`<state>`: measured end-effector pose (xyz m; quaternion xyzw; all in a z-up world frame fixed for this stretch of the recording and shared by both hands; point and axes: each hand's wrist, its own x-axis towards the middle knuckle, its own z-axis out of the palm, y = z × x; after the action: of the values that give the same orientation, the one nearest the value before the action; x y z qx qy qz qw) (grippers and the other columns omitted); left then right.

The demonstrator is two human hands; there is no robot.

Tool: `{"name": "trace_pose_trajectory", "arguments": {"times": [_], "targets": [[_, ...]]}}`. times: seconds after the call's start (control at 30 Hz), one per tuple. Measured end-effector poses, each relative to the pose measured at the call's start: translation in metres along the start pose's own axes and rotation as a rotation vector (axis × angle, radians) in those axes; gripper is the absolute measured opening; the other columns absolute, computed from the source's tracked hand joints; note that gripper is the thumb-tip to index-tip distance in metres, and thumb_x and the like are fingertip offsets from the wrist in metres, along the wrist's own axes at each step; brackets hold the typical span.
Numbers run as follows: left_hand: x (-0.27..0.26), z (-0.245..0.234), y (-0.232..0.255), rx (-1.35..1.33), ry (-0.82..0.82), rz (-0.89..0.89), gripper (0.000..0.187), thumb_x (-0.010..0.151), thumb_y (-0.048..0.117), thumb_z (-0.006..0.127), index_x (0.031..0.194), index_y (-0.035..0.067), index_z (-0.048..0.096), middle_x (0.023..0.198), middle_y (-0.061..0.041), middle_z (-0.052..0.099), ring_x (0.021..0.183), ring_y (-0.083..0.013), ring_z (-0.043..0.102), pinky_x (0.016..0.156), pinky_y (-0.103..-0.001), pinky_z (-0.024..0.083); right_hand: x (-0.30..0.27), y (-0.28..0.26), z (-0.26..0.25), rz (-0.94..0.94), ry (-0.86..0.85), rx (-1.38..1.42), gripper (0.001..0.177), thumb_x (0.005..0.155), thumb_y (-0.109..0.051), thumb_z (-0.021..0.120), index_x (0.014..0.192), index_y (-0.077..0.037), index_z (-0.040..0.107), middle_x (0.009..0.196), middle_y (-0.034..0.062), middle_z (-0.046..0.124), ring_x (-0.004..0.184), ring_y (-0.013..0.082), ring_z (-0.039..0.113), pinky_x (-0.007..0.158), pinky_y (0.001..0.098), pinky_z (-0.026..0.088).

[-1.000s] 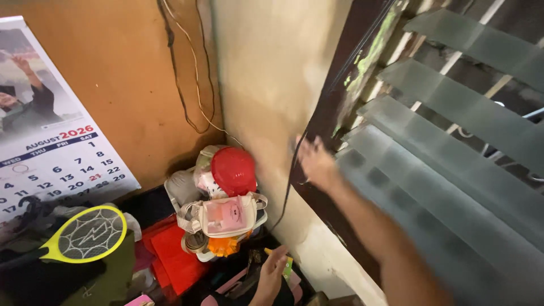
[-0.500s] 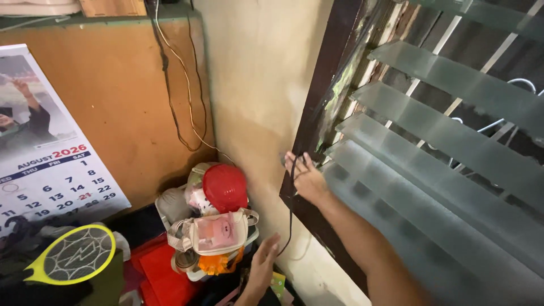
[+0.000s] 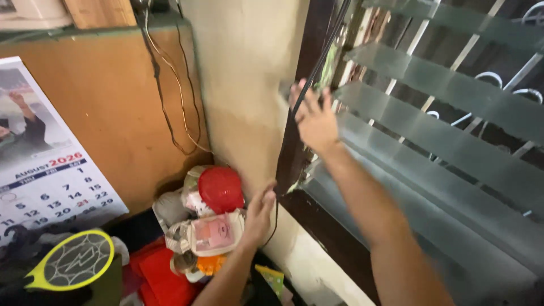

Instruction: The person wipes a frosted glass window and its wooden frame using a cloth. They clean the glass panes, the frame edges, and the window sill, moving systematically across the surface.

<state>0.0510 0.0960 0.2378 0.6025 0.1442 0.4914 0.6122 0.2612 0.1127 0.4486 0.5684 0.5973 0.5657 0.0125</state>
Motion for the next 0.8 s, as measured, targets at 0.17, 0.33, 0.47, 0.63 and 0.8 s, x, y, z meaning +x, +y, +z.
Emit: {"name": "trace_pose_trajectory", "arguments": {"times": [0.17,0.33,0.47,0.63,0.8], "targets": [[-0.014,-0.013,0.036,0.077,0.013,-0.037,0.047,0.106,0.027,0.049,0.144,0.001,0.053,0.143,-0.013,0.061,0.134,-0.0194,0.054,0.114,-0.034,0.038,-0.042,-0.032,0.016,-0.131,-0.237,0.06,0.058,0.094,-0.023,0.051,0.149,-0.004,0.052,0.165,0.0103,0.037,0.156,0.0308,0.021,0.117,0.0689,0.021],[-0.027,-0.008,0.036,0.107,0.016,-0.14,0.047,0.108,0.028,0.05,0.149,0.005,0.054,0.127,-0.015,0.065,0.118,-0.0199,0.057,0.106,-0.032,0.041,-0.007,0.013,0.003,-0.014,-0.022,0.018,0.059,0.098,-0.021,0.052,0.156,-0.011,0.054,0.168,0.0077,0.037,0.16,0.0311,0.02,0.121,0.0702,0.015],[-0.032,0.009,0.028,0.138,0.066,-0.155,0.046,0.107,0.027,0.05,0.145,0.004,0.056,0.131,-0.011,0.064,0.116,-0.019,0.058,0.105,-0.032,0.04,-0.003,0.017,-0.003,0.019,-0.007,0.033,0.057,0.098,-0.022,0.052,0.154,-0.007,0.054,0.168,0.0104,0.037,0.16,0.0329,0.019,0.118,0.0726,0.012],[-0.02,0.035,0.025,0.075,0.043,0.055,0.044,0.107,0.026,0.05,0.145,0.002,0.052,0.145,-0.012,0.059,0.137,-0.0207,0.053,0.116,-0.033,0.037,-0.006,0.002,0.008,-0.048,-0.086,-0.039,0.064,0.092,-0.025,0.052,0.152,-0.002,0.053,0.165,0.0092,0.036,0.156,0.0301,0.016,0.117,0.0704,0.013],[-0.007,0.049,0.024,-0.011,0.077,0.052,0.046,0.105,0.023,0.053,0.146,0.0,0.05,0.149,-0.013,0.056,0.139,-0.0233,0.051,0.116,-0.035,0.037,-0.006,0.012,0.005,-0.081,-0.069,0.12,0.058,0.094,-0.022,0.052,0.15,-0.007,0.053,0.165,0.0113,0.034,0.159,0.0318,0.012,0.119,0.0713,0.016]]}}
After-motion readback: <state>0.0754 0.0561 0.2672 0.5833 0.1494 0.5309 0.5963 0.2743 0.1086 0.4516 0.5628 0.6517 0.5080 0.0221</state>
